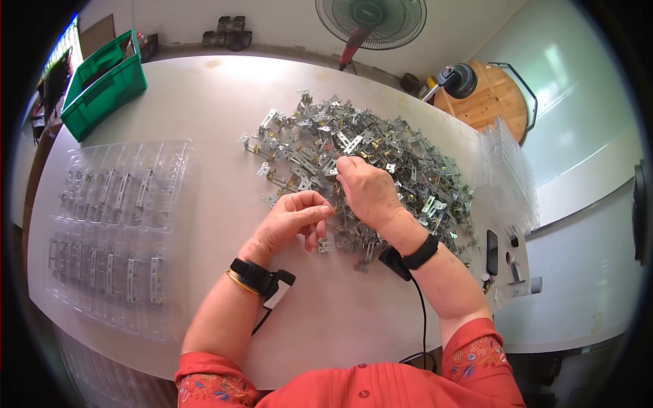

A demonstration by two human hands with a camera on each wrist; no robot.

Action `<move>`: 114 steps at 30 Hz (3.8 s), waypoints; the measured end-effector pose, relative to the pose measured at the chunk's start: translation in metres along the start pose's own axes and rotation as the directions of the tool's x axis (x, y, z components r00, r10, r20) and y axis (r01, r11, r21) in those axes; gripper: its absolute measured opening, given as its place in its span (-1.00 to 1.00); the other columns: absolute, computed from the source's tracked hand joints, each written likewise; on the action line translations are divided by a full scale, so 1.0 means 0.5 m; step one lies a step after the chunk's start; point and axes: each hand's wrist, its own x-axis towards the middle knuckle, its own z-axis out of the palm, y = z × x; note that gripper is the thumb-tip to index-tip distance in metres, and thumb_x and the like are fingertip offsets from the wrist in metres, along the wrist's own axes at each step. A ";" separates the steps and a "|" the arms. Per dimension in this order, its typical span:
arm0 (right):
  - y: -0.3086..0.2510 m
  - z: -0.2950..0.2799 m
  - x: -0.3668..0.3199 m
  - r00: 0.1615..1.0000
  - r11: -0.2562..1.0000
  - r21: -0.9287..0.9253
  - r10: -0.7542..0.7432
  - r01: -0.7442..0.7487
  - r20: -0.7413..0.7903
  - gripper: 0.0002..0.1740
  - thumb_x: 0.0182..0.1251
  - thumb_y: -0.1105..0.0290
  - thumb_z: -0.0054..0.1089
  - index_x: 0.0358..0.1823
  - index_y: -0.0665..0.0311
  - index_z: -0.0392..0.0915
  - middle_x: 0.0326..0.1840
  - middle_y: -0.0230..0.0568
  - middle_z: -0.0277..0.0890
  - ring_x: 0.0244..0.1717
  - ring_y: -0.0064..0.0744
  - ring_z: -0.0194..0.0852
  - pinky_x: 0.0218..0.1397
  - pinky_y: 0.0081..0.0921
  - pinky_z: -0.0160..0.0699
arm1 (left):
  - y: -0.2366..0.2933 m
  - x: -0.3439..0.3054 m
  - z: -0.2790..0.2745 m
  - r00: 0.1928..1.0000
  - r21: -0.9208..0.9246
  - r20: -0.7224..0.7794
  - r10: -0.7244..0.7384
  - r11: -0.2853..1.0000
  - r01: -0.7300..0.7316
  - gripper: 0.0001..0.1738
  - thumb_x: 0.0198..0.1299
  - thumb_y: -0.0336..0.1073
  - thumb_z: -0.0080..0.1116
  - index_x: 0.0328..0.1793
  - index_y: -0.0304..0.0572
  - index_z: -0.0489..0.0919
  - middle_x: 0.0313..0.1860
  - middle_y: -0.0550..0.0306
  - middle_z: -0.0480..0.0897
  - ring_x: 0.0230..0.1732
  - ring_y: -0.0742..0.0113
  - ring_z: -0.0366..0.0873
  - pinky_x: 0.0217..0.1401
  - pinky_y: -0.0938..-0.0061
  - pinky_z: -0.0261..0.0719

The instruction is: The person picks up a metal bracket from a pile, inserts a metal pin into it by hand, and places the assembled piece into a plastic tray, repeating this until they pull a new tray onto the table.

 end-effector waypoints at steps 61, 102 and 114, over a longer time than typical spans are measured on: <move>-0.053 -0.015 0.106 0.965 0.960 0.268 -0.004 0.076 -0.261 -0.86 0.34 0.44 0.18 -0.20 0.26 0.39 -0.28 0.02 0.55 -0.27 0.14 0.61 -0.24 -0.08 0.62 | -0.001 -0.004 -0.006 0.974 0.078 0.214 -0.079 0.995 0.063 -0.73 0.35 -0.18 0.25 -0.28 -0.26 0.62 -0.60 0.07 0.64 -0.72 0.36 0.52 -0.60 0.55 0.41; -0.088 -0.062 -0.094 0.881 0.416 0.837 0.448 -0.354 0.150 -0.91 0.46 0.45 0.22 -0.17 0.29 0.50 -0.38 -0.34 0.66 -0.41 -0.70 0.56 -0.35 -0.61 0.55 | 0.001 0.003 0.011 0.979 -0.005 0.058 0.197 0.980 -0.197 -0.73 0.31 -0.35 0.17 0.11 -0.25 0.57 -0.14 0.10 0.73 -0.07 0.42 0.65 0.05 0.49 0.56; -0.077 -0.056 -0.085 0.922 0.269 0.943 0.379 -0.194 0.081 -0.93 0.51 0.51 0.17 -0.10 0.31 0.47 -0.30 -0.37 0.59 -0.30 -0.69 0.59 -0.27 -0.68 0.56 | -0.012 0.009 -0.004 0.959 -0.211 0.269 0.086 0.977 -0.028 -0.64 0.21 -0.37 0.04 0.12 -0.35 0.56 -0.30 -0.05 0.70 -0.26 0.08 0.71 -0.06 0.24 0.63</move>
